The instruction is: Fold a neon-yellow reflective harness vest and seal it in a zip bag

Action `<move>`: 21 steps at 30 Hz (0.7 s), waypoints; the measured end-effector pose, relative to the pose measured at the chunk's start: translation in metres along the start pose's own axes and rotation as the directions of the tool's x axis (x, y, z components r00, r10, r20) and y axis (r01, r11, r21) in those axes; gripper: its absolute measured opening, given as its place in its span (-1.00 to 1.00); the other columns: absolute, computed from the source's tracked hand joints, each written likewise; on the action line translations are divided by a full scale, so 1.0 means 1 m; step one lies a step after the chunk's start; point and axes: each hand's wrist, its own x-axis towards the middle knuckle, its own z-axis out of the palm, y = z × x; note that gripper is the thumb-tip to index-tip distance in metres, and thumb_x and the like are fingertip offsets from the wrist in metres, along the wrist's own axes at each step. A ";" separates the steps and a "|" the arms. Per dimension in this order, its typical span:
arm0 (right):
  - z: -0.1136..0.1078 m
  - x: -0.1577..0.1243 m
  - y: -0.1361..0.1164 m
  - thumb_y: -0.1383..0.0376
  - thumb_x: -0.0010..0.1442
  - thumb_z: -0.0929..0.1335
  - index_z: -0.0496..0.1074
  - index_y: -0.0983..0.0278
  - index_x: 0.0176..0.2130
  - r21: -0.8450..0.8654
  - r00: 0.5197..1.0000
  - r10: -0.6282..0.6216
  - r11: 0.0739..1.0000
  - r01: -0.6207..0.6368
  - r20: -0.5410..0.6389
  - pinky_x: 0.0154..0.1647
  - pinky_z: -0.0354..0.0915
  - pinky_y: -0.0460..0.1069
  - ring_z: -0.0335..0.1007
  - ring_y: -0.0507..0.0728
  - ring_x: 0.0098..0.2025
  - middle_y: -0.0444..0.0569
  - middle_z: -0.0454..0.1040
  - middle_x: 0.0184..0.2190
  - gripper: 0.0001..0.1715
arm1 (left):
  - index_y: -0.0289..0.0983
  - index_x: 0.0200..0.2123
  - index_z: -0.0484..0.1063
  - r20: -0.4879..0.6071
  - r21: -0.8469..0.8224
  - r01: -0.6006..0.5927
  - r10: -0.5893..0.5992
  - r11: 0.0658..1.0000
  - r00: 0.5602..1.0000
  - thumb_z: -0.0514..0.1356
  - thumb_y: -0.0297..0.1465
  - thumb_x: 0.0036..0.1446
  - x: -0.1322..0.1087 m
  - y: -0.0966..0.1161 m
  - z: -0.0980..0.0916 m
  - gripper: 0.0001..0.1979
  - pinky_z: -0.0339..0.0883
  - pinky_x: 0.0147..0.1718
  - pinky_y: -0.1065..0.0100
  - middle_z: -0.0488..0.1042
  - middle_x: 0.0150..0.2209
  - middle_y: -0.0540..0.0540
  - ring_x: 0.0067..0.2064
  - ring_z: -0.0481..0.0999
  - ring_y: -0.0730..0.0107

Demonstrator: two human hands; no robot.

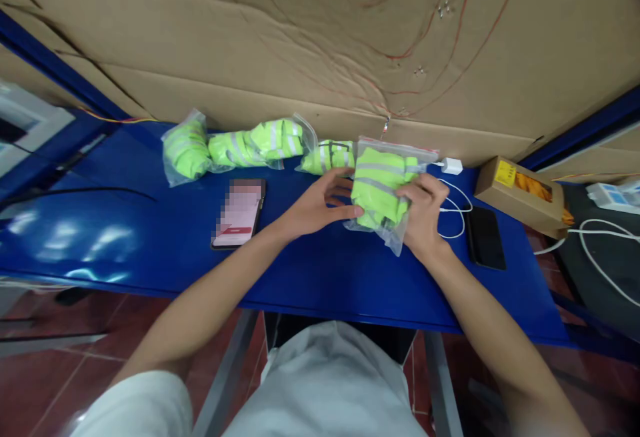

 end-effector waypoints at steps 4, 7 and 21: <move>-0.008 0.009 0.006 0.32 0.37 0.27 0.25 0.02 0.28 0.201 0.982 -0.032 0.980 -0.006 0.184 0.13 0.47 0.20 0.35 0.25 0.24 0.09 0.28 0.20 -0.47 | -0.17 0.20 0.42 -0.096 -0.066 -0.049 0.042 0.997 0.995 0.40 -0.11 0.15 0.000 -0.018 -0.003 -0.40 0.49 -0.29 0.33 0.58 -0.03 -0.17 -0.22 0.59 0.32; -0.014 0.013 0.020 0.17 0.43 0.25 0.07 0.06 0.41 0.352 0.966 0.176 0.906 -0.233 0.187 0.08 0.49 0.20 0.45 0.23 0.15 0.16 0.29 0.27 -0.37 | -0.15 0.18 0.49 -0.196 0.224 -0.109 0.154 0.968 0.968 0.29 -0.16 0.27 0.002 -0.021 -0.015 -0.55 0.45 -0.21 0.33 0.58 0.00 -0.15 -0.18 0.56 0.34; -0.004 0.002 0.008 0.04 0.06 0.58 0.60 0.24 -0.17 0.417 0.478 0.326 0.241 -0.876 0.816 -0.24 0.54 0.04 0.61 0.11 -0.27 -0.03 0.65 -0.30 -0.58 | -0.18 -0.03 0.58 -0.246 0.574 -0.152 0.347 0.804 0.905 0.05 -0.36 0.44 0.000 -0.025 -0.009 -0.71 0.37 0.01 0.24 0.61 -0.11 -0.11 -0.04 0.54 0.28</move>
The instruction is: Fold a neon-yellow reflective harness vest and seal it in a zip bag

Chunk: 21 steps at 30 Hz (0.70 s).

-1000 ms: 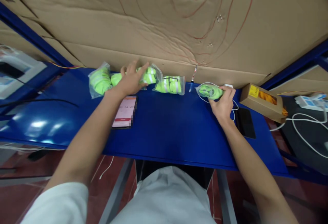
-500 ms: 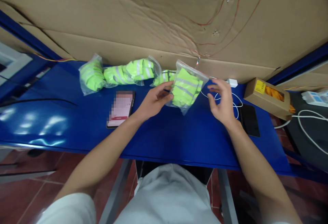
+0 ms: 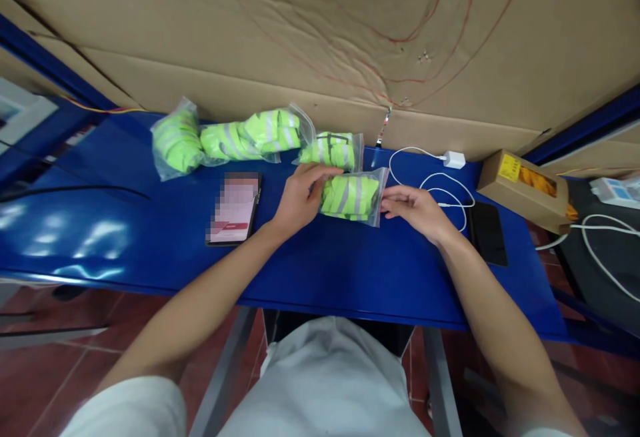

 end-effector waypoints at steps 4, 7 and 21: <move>0.003 0.000 0.003 0.05 0.08 0.56 0.60 0.29 -0.29 -0.065 0.996 0.088 0.994 -0.087 0.021 -0.35 0.47 -0.04 0.60 0.09 -0.34 -0.02 0.63 -0.41 -0.63 | -0.20 0.08 0.50 -0.116 0.144 0.005 0.012 0.990 0.993 0.01 -0.38 0.43 -0.005 0.012 0.003 -0.68 0.32 0.13 0.12 0.51 0.09 -0.21 0.15 0.48 0.19; 0.010 -0.005 -0.004 0.03 0.08 0.56 0.59 0.28 -0.28 0.036 0.996 0.076 0.996 -0.078 0.050 -0.35 0.46 -0.05 0.61 0.10 -0.32 -0.03 0.64 -0.38 -0.62 | -0.20 -0.02 0.50 -0.179 0.273 -0.069 0.121 0.960 0.976 0.12 -0.34 0.38 -0.013 0.032 0.005 -0.79 0.28 0.13 0.05 0.52 0.04 -0.21 0.13 0.48 0.12; 0.038 -0.016 -0.004 -0.02 0.19 0.51 0.59 0.25 -0.29 0.154 0.994 -0.042 0.988 0.026 0.103 -0.33 0.46 -0.02 0.56 0.08 -0.36 -0.04 0.63 -0.38 -0.62 | -0.25 -0.34 0.48 0.170 0.078 -0.031 0.017 0.996 0.985 0.21 -0.27 0.31 -0.030 0.054 0.015 -0.80 0.32 -0.34 0.40 0.48 -0.38 -0.03 -0.35 0.49 0.44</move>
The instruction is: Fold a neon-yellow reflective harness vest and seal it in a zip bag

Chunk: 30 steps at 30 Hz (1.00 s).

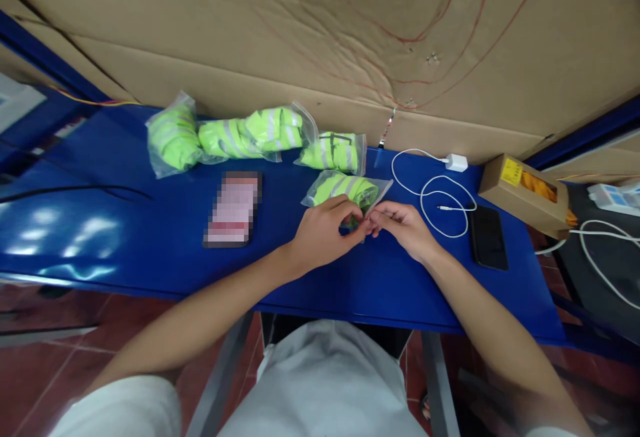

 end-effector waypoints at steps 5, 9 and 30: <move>0.003 0.002 0.004 -0.06 0.15 0.51 0.56 0.27 -0.34 -0.086 1.000 0.025 0.996 -0.025 -0.012 -0.38 0.44 -0.03 0.54 0.08 -0.36 -0.04 0.60 -0.41 -0.56 | -0.24 -0.37 0.51 0.085 -0.031 0.044 -0.041 0.999 0.996 0.21 -0.39 0.24 0.000 -0.003 0.003 -0.86 0.28 -0.35 0.38 0.49 -0.39 -0.02 -0.37 0.46 0.45; 0.006 0.003 0.007 -0.03 0.14 0.51 0.52 0.26 -0.34 -0.120 0.999 0.037 0.992 -0.036 0.003 -0.42 0.41 -0.04 0.49 0.06 -0.39 -0.08 0.56 -0.42 -0.59 | -0.24 -0.42 0.48 0.092 -0.002 0.047 -0.047 0.999 0.995 0.23 -0.44 0.18 -0.002 -0.006 0.008 -0.89 0.23 -0.37 0.36 0.49 -0.41 0.00 -0.37 0.44 0.43; 0.036 -0.004 0.010 0.17 0.06 0.37 0.30 0.20 -0.52 -0.246 0.931 -0.041 0.968 -0.053 -0.362 -0.45 0.13 -0.04 0.19 0.02 -0.53 -0.19 0.32 -0.59 -0.77 | -0.26 -0.44 0.38 -0.206 -0.036 0.090 -0.095 0.995 0.974 0.20 -0.48 0.22 0.012 0.001 -0.018 -0.84 0.11 -0.45 0.42 0.22 -0.52 0.09 -0.48 0.21 0.53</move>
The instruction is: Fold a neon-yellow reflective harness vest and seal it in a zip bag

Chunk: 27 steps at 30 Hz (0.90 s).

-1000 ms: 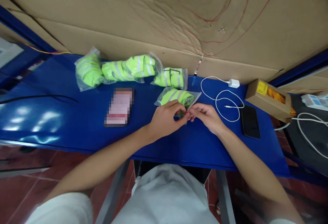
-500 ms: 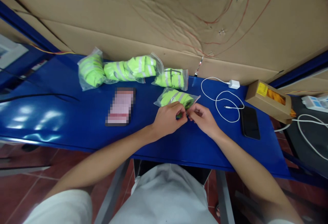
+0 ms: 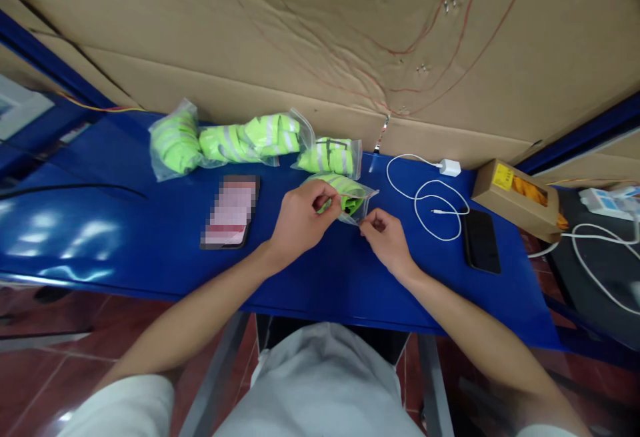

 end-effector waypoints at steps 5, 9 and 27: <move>-0.021 0.008 -0.002 0.16 0.13 0.35 0.36 0.22 -0.45 -0.227 0.994 -0.109 0.968 0.110 0.013 -0.36 0.19 -0.04 0.32 0.04 -0.45 -0.16 0.43 -0.50 -0.79 | -0.26 -0.33 0.45 0.042 -0.057 -0.318 0.320 0.946 0.946 0.21 -0.46 0.29 -0.001 0.002 -0.008 -0.89 0.29 -0.30 0.42 0.40 -0.44 0.04 -0.39 0.41 0.50; -0.032 0.016 0.004 0.14 0.18 0.37 0.38 0.22 -0.42 -0.431 0.993 -0.107 0.895 0.117 0.048 -0.37 0.15 -0.04 0.33 0.05 -0.45 -0.15 0.45 -0.50 -0.77 | -0.24 -0.01 0.48 0.264 0.063 -0.485 0.454 0.872 0.851 0.33 -0.20 0.23 0.004 -0.021 -0.007 -0.66 0.32 0.11 0.14 0.54 0.03 -0.23 0.10 0.52 0.11; -0.036 0.031 0.015 -0.11 0.08 0.50 0.62 0.32 -0.16 -0.180 0.964 0.086 0.983 -0.040 0.253 -0.54 0.11 -0.09 0.22 0.00 -0.55 -0.14 0.39 -0.57 -0.42 | -0.35 0.21 0.36 0.420 0.274 -0.419 0.284 0.866 0.862 0.36 0.07 0.07 0.002 -0.055 0.010 -0.19 0.22 0.25 -0.08 0.35 0.15 -0.36 0.20 0.41 -0.12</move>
